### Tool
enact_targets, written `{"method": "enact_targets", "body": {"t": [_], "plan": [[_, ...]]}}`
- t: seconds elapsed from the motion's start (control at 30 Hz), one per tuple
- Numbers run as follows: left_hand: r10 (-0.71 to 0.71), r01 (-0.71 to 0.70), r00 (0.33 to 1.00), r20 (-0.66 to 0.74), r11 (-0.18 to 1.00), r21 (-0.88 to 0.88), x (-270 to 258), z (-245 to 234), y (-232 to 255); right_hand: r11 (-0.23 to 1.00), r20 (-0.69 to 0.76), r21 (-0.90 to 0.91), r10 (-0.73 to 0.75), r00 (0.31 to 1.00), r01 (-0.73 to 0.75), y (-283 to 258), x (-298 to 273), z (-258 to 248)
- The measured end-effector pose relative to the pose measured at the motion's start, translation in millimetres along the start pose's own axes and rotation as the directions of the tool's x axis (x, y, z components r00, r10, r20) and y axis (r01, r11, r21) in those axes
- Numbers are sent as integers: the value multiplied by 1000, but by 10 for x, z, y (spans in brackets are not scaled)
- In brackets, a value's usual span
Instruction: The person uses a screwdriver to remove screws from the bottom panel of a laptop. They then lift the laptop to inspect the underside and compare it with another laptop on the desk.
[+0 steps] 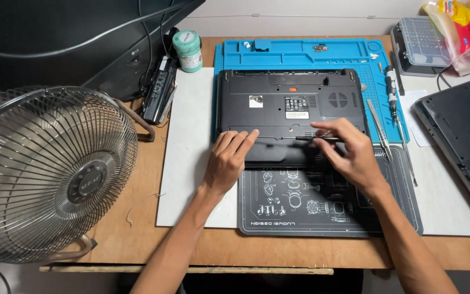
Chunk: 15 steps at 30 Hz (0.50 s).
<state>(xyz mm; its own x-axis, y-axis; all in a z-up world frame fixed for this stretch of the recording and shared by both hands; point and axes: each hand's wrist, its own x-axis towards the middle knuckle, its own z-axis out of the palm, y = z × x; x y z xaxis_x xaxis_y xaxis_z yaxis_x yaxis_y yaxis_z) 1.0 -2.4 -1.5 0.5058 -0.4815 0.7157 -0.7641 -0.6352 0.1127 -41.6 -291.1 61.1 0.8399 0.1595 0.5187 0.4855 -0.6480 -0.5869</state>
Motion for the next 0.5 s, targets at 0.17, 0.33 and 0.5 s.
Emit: {"method": "enact_targets", "body": {"t": [0.17, 0.33, 0.5], "plan": [[-28, 23, 994, -104, 999, -45, 87, -86, 71, 846, 141, 454, 241, 960, -279, -206, 247, -246], [-87, 40, 976, -200, 973, -226, 156, -182, 248, 842, -204, 534, 41, 978, 76, -669, 580, -49], [-221, 135, 946, -236, 934, -331, 105, -132, 259, 778, -271, 558, -159, 949, 289, -956, 809, 198]]}}
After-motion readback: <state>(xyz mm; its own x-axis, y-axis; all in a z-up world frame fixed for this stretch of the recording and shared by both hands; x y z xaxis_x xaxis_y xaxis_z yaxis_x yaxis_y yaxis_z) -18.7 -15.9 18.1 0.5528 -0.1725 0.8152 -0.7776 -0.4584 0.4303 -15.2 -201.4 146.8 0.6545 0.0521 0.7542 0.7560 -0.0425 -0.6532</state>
